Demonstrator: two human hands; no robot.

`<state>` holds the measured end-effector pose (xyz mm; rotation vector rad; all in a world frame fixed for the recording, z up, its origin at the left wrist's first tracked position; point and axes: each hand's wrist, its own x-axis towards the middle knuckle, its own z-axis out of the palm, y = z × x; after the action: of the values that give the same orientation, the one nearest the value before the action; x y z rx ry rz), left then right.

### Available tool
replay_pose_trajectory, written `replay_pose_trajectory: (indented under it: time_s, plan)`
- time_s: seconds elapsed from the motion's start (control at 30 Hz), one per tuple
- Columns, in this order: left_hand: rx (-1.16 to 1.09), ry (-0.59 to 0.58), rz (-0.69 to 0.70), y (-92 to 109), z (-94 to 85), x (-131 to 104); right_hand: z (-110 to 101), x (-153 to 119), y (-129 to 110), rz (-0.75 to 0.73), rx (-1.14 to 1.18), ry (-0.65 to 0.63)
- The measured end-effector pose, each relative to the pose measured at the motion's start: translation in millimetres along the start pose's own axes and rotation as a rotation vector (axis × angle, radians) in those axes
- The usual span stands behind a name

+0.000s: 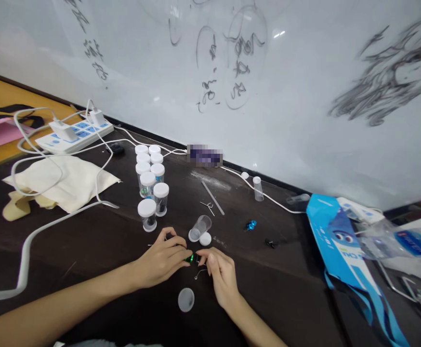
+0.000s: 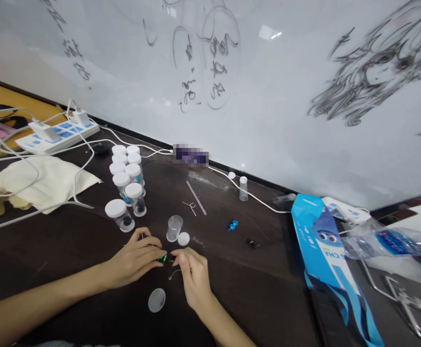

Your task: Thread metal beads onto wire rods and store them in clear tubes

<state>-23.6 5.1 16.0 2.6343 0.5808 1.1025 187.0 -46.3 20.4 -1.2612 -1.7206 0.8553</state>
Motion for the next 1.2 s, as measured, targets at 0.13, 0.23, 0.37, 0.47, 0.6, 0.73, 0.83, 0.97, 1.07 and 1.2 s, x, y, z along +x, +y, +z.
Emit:
replay_pose_trajectory:
  time_s: [0.13,0.23,0.37,0.47,0.6,0.73,0.83,0.97,1.07,1.2]
  plan:
    - [0.002,-0.003,0.003,0.2,-0.9,0.7,0.4,0.4,-2.7,-0.006,-0.031,-0.028]
    - [0.004,-0.005,0.004,0.6,-0.8,0.8,2.4,1.0,-3.2,-0.008,-0.056,-0.034]
    - [0.008,-0.004,0.003,0.5,-0.4,1.6,4.2,2.1,-2.3,-0.01,-0.077,-0.03]
    - [0.005,-0.008,0.003,0.4,-0.8,2.1,4.0,2.5,-1.8,-0.009,-0.088,-0.032]
    - [0.006,-0.008,0.005,0.8,-1.6,1.1,3.3,2.5,-2.3,-0.005,-0.095,-0.044]
    - [0.002,-0.005,0.0,0.7,-1.3,0.4,3.6,2.5,-2.7,-0.004,-0.098,-0.06]
    - [0.009,-0.001,-0.005,0.9,-1.5,1.6,3.9,2.5,-2.6,0.0,-0.11,-0.062]
    - [0.024,0.008,0.003,2.3,-2.6,3.2,3.6,2.4,-2.9,0.008,-0.129,-0.062]
    - [0.023,0.006,0.001,2.6,-2.8,2.7,3.3,2.6,-3.4,0.011,-0.136,-0.065]
    - [0.017,-0.001,0.004,1.5,-2.2,1.5,3.5,3.3,-3.6,0.009,-0.132,-0.068]
